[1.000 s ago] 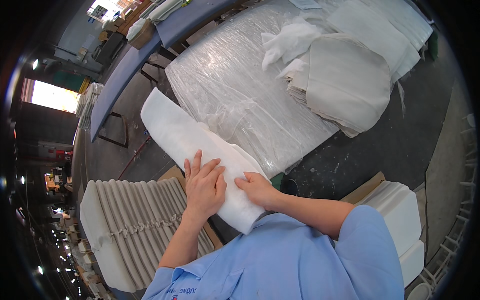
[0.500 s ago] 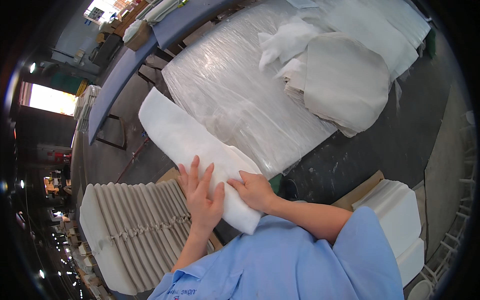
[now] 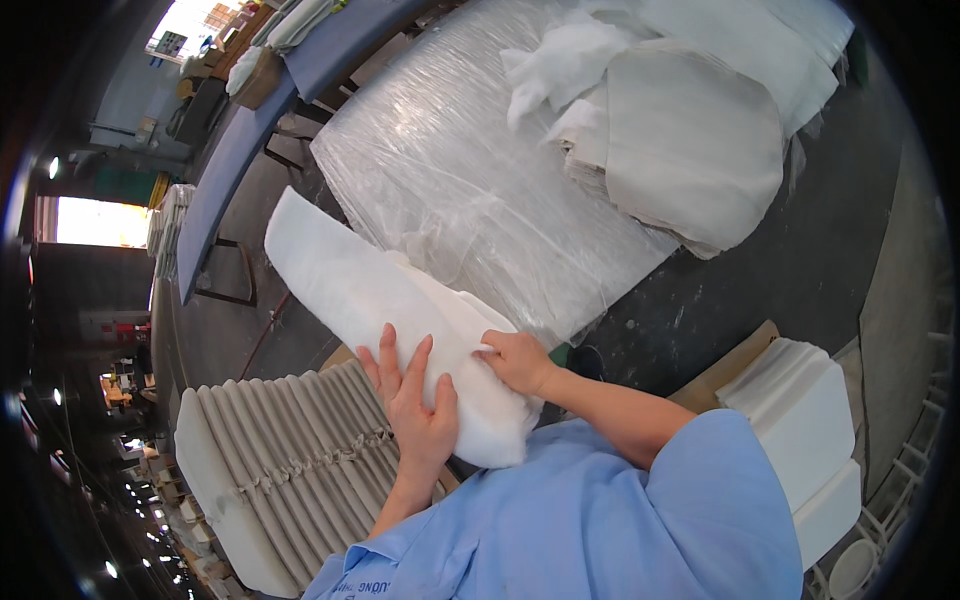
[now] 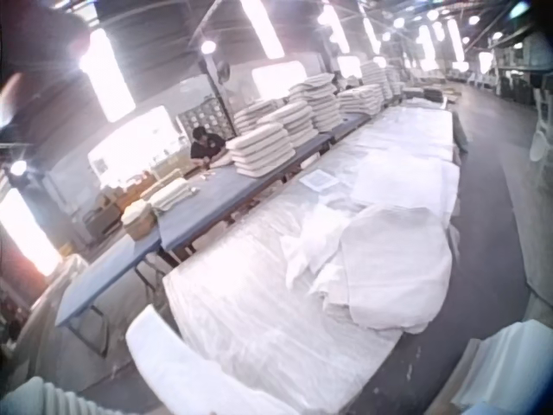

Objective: The person picks up a white cushion, places a sheet of white foam on a table, and wraps the cushion in the foam. The person folds the foam around the cushion and stacks the wrapped item on a pile. The process is repeated with another cushion.

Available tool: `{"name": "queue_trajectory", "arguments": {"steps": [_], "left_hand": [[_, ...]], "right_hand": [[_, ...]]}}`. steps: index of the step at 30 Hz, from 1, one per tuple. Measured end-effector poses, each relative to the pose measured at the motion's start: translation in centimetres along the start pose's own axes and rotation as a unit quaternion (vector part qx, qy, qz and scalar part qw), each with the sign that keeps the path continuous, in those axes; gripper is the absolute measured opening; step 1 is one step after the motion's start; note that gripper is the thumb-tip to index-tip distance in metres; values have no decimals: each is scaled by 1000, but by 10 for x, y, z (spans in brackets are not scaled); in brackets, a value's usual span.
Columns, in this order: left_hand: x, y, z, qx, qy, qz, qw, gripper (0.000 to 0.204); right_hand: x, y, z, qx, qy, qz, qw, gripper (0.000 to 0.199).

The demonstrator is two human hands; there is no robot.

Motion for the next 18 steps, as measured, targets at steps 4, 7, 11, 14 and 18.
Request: {"name": "queue_trajectory", "arguments": {"steps": [4,7,11,14,18], "left_hand": [[3,3,-2,-10,11,0,1000,49],[5,1,0,-8,15,-6,1000,48],[8,1,-2,7,1,-20,1000,47],[13,-1,-4,2,-14,-22,1000,47],[10,0,-1,-3,8,-18,1000,47]], "right_hand": [[2,13,16,-15,-98,-306,947,37],[-30,5,22,-11,-120,-153,981,43],[-56,-1,12,22,-111,-44,993,40],[-25,3,0,54,-107,-61,991,34],[-29,7,4,85,-79,-108,987,33]]}}
Point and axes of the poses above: each hand's wrist, its own z-axis away from the middle knuckle, its own y-axis out of the back of the hand, x = y × z, the point moved 3 cm from there along -z, towards the middle knuckle, and after that the axes turned 15 degrees about y, right-handed, at the moved point
